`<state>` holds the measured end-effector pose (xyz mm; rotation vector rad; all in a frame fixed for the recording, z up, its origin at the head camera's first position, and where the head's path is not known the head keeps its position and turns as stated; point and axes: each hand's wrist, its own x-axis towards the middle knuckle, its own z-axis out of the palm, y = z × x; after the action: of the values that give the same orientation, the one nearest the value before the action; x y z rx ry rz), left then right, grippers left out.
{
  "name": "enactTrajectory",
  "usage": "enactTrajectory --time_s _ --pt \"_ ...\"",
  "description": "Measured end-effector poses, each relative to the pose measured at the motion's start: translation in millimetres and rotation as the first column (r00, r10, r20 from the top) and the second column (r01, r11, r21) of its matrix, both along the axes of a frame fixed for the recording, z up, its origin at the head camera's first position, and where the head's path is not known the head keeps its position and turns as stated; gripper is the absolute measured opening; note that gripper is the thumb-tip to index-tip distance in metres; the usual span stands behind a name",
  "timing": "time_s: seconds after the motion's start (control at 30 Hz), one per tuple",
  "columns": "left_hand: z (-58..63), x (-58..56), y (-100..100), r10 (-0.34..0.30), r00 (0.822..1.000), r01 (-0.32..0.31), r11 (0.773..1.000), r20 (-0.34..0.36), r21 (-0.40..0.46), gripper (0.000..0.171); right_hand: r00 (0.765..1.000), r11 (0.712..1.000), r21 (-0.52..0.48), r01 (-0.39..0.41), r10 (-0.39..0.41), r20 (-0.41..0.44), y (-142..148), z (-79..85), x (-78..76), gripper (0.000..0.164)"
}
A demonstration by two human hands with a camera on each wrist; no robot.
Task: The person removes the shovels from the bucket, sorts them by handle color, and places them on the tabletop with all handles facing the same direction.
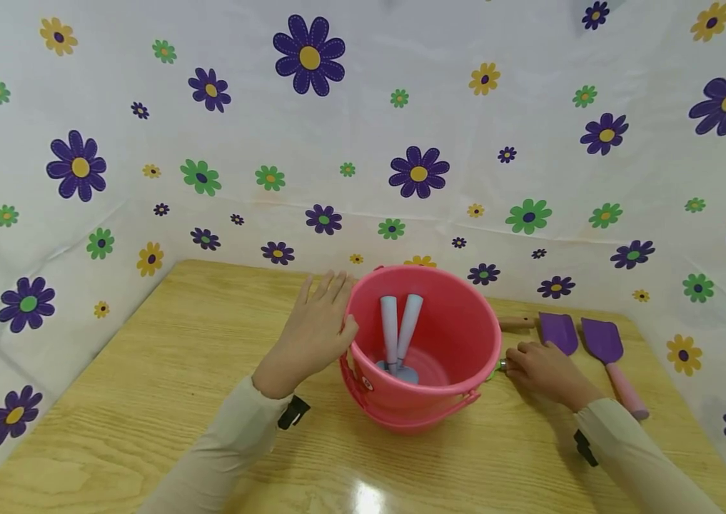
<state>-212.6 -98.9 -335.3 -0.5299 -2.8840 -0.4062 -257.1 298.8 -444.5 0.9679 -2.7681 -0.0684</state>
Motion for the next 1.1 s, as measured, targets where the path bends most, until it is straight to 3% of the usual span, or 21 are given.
enactTrajectory --time_s 0.63,0.87,1.1 --pt "-1.7 -0.8 -1 0.004 1.000 -0.004 1.000 -0.004 -0.011 0.059 1.000 0.999 0.034 0.011 -0.012 0.021 3 -6.4 -7.1 0.014" --pt "0.2 0.2 0 0.001 1.000 -0.001 1.000 0.002 0.000 0.059 0.999 0.999 0.045 -0.008 0.010 -0.032 0 3.3 -1.6 0.034" --pt "-1.1 -0.3 0 0.003 1.000 -0.003 1.000 -0.001 0.000 0.060 0.994 1.000 0.002 -0.014 0.014 -0.110 -3 18.2 -2.6 0.044"
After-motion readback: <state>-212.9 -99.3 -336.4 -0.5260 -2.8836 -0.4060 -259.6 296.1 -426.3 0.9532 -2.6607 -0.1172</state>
